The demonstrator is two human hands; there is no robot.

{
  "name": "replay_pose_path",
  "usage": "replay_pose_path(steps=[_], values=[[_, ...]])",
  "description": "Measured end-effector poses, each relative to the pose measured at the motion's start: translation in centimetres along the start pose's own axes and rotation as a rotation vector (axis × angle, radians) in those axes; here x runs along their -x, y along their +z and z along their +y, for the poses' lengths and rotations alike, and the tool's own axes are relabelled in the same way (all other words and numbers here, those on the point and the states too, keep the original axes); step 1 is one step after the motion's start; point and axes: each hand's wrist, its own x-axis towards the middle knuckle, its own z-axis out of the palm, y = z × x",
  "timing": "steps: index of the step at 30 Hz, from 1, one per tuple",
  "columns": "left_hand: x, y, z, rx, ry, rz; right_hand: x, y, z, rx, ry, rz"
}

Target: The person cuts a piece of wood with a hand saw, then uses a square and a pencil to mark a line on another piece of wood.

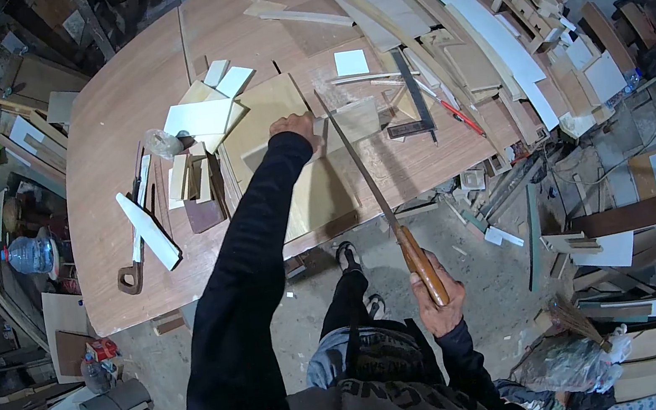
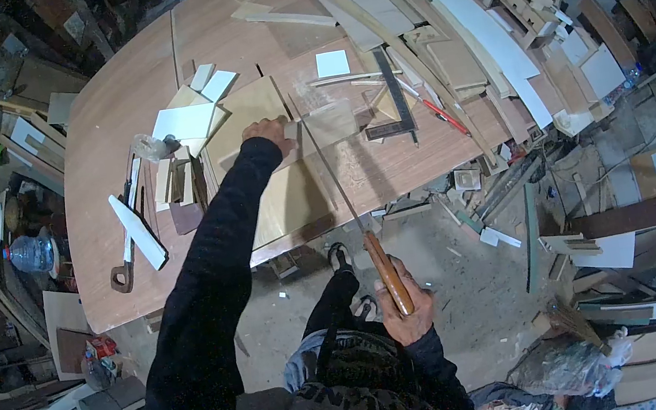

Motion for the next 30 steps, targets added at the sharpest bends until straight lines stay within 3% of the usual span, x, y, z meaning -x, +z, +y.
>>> replay_pose_path(steps=[2,4,6,10,13,17,27,30], values=[[0.2,0.2,0.2,-0.024,-0.078,-0.005,-0.1,0.5,0.4,-0.011,-0.019,0.010],[0.7,2.1,-0.5,0.063,-0.014,0.264,-0.4,0.6,0.5,-0.025,-0.033,0.027],[0.5,2.6,-1.6,0.111,0.043,0.308,-0.5,0.5,0.1,-0.013,0.076,-0.027],[0.1,4.1,-2.2,0.150,0.098,0.450,-1.4,1.5,0.4,0.019,0.021,-0.008],[0.1,5.2,-1.7,0.188,-0.055,0.407,-1.8,2.2,1.0,-0.009,-0.046,0.033],[-0.5,5.1,-1.5,0.237,-0.140,0.302,-2.1,2.5,0.5,-0.012,0.048,-0.032],[-1.2,5.0,-2.0,0.227,-0.200,0.201,-2.7,2.7,0.3,0.048,-0.019,-0.045],[-1.0,4.7,-1.7,0.220,-0.185,0.197,-4.3,3.0,-0.2,-0.010,0.118,-0.092]])
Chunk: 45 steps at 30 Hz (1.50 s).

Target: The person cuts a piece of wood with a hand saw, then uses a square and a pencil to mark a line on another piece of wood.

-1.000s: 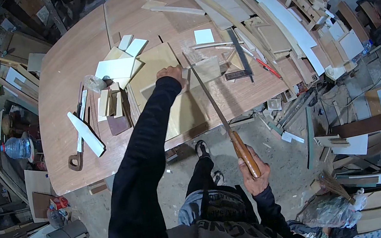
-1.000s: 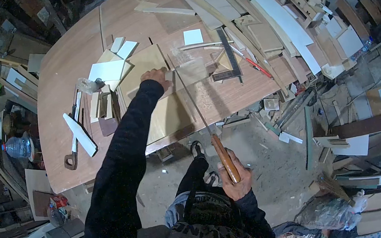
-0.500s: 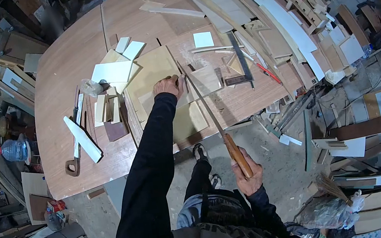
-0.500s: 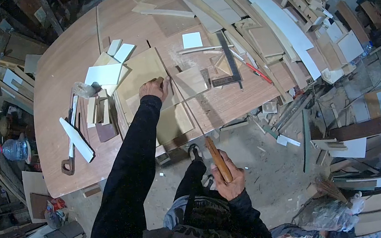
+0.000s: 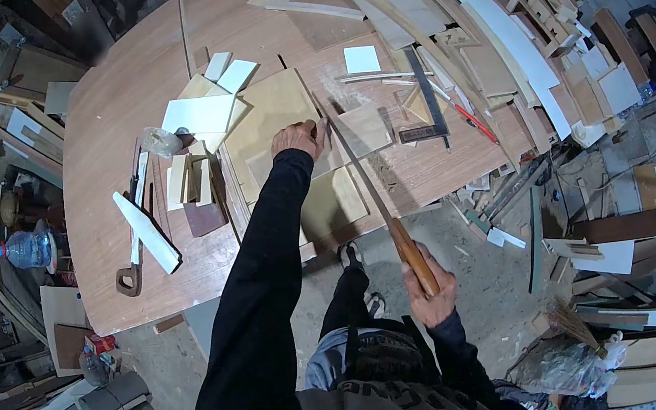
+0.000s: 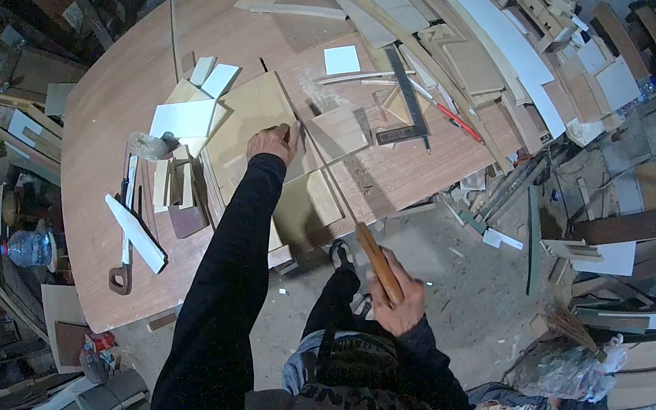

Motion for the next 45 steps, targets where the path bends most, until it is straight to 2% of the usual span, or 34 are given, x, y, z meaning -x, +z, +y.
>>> replay_pose_path(steps=[4,6,9,13,16,18,21,27,28,31,32,35,41,43,45], values=[[-0.2,0.3,-0.1,-0.003,0.045,0.033,-0.1,0.4,0.4,0.012,-0.017,0.014],[-0.5,0.6,-0.3,0.009,0.052,0.040,0.7,0.0,0.7,0.044,-0.176,0.073],[-0.7,0.8,-0.8,0.002,0.071,0.105,-0.2,0.6,0.5,0.020,-0.055,0.093],[-0.8,0.7,-1.0,-0.040,0.057,0.142,-2.1,0.0,1.6,-0.037,-0.125,0.202],[-0.9,1.9,-0.8,-0.037,0.006,0.089,-1.8,-1.0,1.3,-0.027,-0.107,0.012],[-0.6,2.2,-1.2,-0.005,0.100,0.259,-1.6,-0.4,1.6,-0.042,-0.118,0.034],[-0.2,2.3,-1.3,-0.064,0.151,0.369,-1.3,0.1,1.4,-0.071,-0.084,0.041],[3.3,2.2,-1.8,-0.012,0.081,0.377,-1.3,0.3,2.4,-0.068,-0.070,0.032],[3.8,2.7,-1.9,-0.068,0.015,0.271,-1.3,0.3,2.5,-0.059,-0.079,0.030],[5.3,3.3,-0.9,-0.063,-0.061,0.221,-1.2,0.2,2.1,-0.070,-0.046,0.007],[5.4,3.2,-0.8,-0.071,-0.066,0.123,-1.2,0.3,2.4,-0.067,-0.050,0.004],[5.7,3.3,-0.7,-0.101,-0.028,0.157,-0.8,0.5,3.3,-0.035,-0.146,0.055],[6.0,2.7,0.1,-0.103,0.004,0.160,0.1,0.1,3.0,-0.046,-0.140,0.102],[5.9,3.0,0.1,-0.113,0.000,0.164,0.5,-0.2,2.1,-0.130,-0.043,0.118],[5.9,3.1,0.0,-0.122,-0.001,0.166,0.6,-0.5,1.9,-0.117,-0.064,0.118]])
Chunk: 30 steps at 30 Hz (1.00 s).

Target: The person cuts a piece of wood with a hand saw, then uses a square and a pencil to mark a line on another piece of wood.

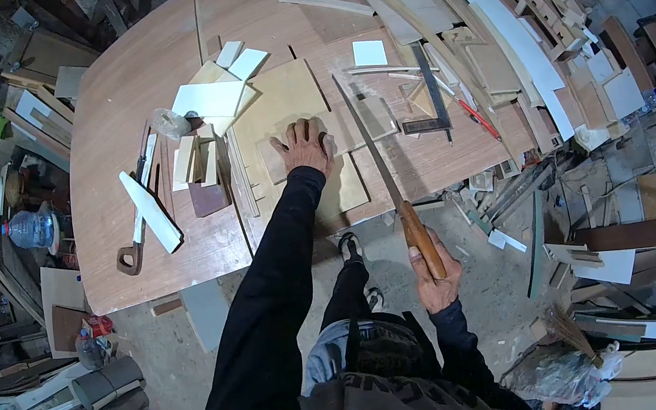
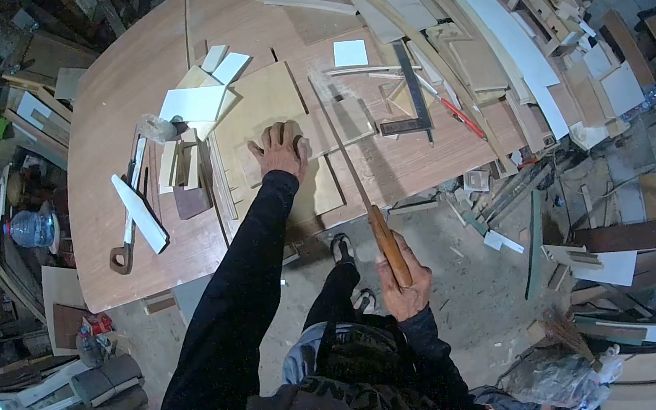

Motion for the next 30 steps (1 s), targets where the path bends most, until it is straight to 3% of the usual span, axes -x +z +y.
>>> replay_pose_path(steps=[9,14,16,22,30], values=[[0.0,-0.1,0.2,-0.015,0.000,-0.020,-0.2,-0.1,0.1,0.048,-0.030,-0.028],[-0.1,-0.5,0.8,-0.016,0.024,0.090,0.1,-0.3,0.1,0.063,-0.016,-0.018],[-0.2,-1.0,1.0,-0.011,0.032,0.103,0.3,-0.6,0.6,0.116,-0.145,0.013],[0.2,-1.3,1.1,-0.031,0.097,0.235,1.9,-1.4,0.0,0.042,-0.028,0.010],[0.8,-0.6,1.0,0.026,0.136,0.372,2.6,-2.3,0.6,0.071,-0.075,-0.004]])
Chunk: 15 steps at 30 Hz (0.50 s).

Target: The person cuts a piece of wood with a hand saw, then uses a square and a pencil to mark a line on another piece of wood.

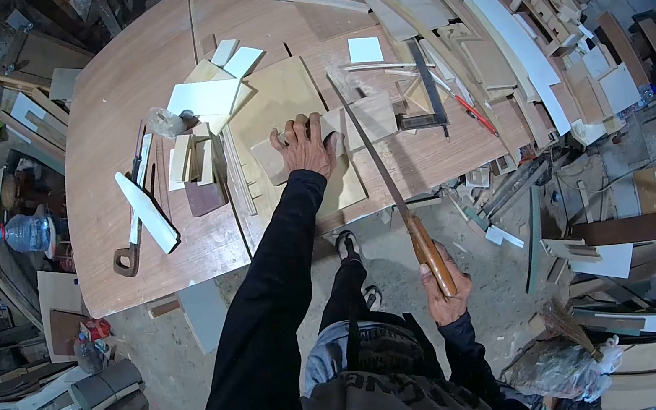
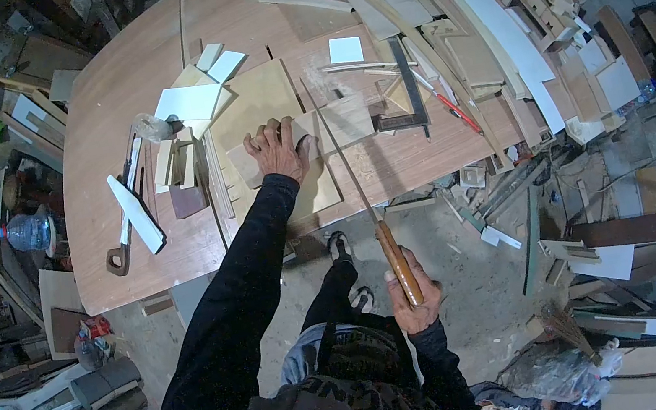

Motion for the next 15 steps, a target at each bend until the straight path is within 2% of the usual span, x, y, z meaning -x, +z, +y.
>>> replay_pose_path(steps=[6,11,15], values=[[0.0,-0.4,0.4,0.041,0.011,0.056,0.5,-0.7,0.1,0.042,-0.058,0.015],[0.2,-2.4,1.7,0.023,-0.062,-0.059,1.8,-2.0,0.0,-0.022,-0.033,0.049],[1.6,-3.6,2.9,0.055,-0.034,-0.059,3.0,-3.3,-0.2,-0.013,-0.040,0.023]])
